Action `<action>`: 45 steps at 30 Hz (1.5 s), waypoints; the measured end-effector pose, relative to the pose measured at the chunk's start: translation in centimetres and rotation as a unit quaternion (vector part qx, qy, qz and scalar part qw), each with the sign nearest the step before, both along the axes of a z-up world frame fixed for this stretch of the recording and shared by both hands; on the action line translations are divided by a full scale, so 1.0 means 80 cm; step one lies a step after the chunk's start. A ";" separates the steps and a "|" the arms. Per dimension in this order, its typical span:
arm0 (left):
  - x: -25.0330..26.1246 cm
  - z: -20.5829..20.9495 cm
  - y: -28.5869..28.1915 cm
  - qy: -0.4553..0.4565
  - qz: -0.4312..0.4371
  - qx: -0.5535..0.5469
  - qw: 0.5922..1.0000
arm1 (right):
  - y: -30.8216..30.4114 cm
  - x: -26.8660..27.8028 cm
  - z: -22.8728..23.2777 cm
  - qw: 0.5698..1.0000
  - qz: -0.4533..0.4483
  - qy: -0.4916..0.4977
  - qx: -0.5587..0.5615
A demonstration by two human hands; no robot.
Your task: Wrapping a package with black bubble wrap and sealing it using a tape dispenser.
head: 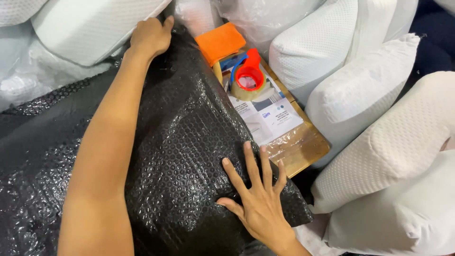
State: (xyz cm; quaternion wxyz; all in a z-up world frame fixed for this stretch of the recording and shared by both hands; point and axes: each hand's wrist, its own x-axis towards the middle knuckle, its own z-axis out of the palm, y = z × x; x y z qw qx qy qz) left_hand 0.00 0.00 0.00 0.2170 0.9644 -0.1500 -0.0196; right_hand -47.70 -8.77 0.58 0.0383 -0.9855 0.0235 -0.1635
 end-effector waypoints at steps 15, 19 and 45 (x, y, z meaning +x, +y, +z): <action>-0.312 0.199 0.279 -0.110 -0.100 0.285 0.947 | 0.092 0.009 0.044 0.970 0.242 -0.022 -0.012; -0.388 0.194 0.402 0.005 -0.015 0.281 0.960 | 0.159 0.014 0.052 0.920 0.391 -0.008 0.034; -0.456 0.072 0.466 -0.078 -0.156 0.137 0.975 | 0.235 0.007 0.035 0.912 0.398 -0.011 0.102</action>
